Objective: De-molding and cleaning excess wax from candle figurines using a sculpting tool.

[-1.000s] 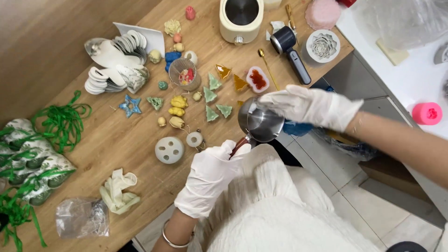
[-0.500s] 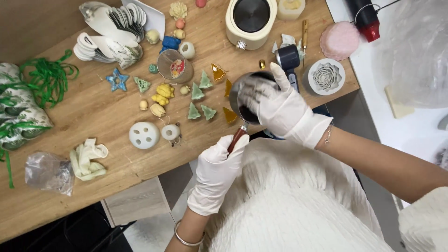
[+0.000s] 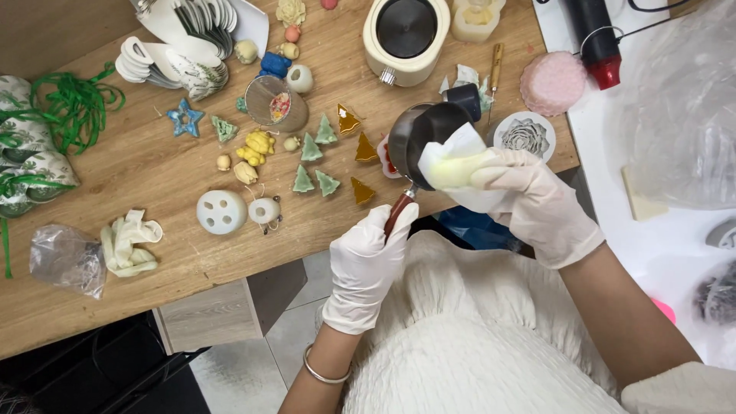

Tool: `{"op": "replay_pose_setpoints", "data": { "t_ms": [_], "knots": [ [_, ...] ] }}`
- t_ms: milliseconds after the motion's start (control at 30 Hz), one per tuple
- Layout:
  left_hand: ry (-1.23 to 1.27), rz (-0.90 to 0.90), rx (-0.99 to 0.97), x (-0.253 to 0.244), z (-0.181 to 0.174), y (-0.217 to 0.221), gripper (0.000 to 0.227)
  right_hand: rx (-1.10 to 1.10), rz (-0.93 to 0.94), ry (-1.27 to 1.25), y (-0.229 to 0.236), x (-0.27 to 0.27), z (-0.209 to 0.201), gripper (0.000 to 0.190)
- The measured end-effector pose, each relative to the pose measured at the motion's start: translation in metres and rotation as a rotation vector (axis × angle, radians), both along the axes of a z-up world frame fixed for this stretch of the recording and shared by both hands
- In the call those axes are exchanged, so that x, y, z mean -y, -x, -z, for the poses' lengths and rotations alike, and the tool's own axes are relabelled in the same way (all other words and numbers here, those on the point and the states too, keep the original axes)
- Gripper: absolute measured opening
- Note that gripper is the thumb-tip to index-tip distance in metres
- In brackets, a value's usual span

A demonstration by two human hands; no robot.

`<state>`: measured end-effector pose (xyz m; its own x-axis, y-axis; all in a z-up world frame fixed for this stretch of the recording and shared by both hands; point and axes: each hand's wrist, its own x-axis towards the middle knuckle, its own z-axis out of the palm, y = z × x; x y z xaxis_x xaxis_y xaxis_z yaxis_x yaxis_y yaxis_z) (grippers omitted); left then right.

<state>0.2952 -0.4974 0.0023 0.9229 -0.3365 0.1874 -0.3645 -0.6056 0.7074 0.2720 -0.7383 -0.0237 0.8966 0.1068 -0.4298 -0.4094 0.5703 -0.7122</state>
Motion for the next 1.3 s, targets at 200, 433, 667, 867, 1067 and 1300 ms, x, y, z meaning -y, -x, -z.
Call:
{"op": "replay_pose_setpoints", "data": {
  "t_ms": [200,433,667,867,1067,1300],
  "knots": [
    [0.167,-0.148,-0.43,0.001,0.018,-0.004,0.028,-0.123,0.276,-0.088,0.008,0.016,-0.039,0.036],
    [0.446,-0.331,-0.855,-0.001,0.015,-0.004,0.028,0.041,0.502,0.242,0.035,0.026,-0.05,0.027],
    [0.3,-0.216,-0.652,-0.004,0.015,0.007,0.027,0.542,0.306,1.326,-0.014,-0.052,-0.045,0.026],
    [0.142,0.006,-0.344,-0.008,0.014,0.021,0.023,0.535,0.12,1.784,-0.042,-0.068,0.028,0.016],
    [0.107,0.05,-0.128,-0.031,0.017,0.02,0.017,0.836,-0.068,1.312,-0.035,-0.063,0.043,0.017],
    [-0.062,0.15,0.014,-0.013,0.009,0.014,0.025,1.069,-0.072,1.648,-0.045,-0.05,0.034,0.026]
  ]
}}
